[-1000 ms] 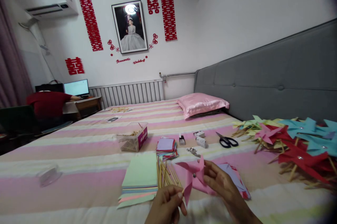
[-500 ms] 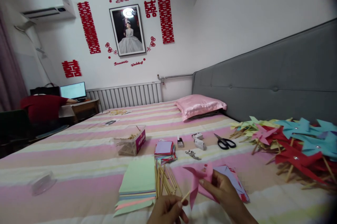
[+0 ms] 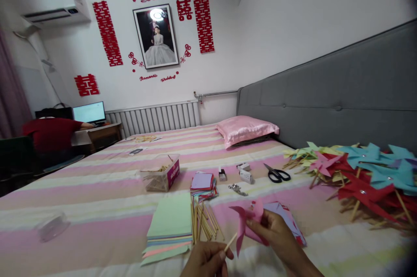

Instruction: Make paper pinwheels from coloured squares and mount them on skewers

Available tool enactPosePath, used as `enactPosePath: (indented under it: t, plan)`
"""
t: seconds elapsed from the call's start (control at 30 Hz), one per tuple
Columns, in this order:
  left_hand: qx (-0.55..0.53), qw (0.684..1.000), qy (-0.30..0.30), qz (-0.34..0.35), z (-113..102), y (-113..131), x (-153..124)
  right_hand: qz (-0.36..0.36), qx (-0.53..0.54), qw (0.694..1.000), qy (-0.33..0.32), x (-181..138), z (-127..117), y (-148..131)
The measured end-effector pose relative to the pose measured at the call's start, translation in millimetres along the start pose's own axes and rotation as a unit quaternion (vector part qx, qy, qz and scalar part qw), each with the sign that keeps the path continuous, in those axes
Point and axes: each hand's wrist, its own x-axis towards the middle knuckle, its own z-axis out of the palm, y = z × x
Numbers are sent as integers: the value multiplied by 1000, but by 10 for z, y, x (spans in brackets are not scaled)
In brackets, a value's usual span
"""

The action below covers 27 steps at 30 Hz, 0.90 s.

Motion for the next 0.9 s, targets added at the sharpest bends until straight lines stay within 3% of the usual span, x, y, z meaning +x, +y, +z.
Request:
enactPosePath:
  t: [0.6,0.9]
  plan:
    - [-12,1000,-7,0,67,54,-11,8,18,1000,3,42,-23,86]
    - [-54,998,33,-11,35,-44,57,-16,17,1000,-13,34,7,19]
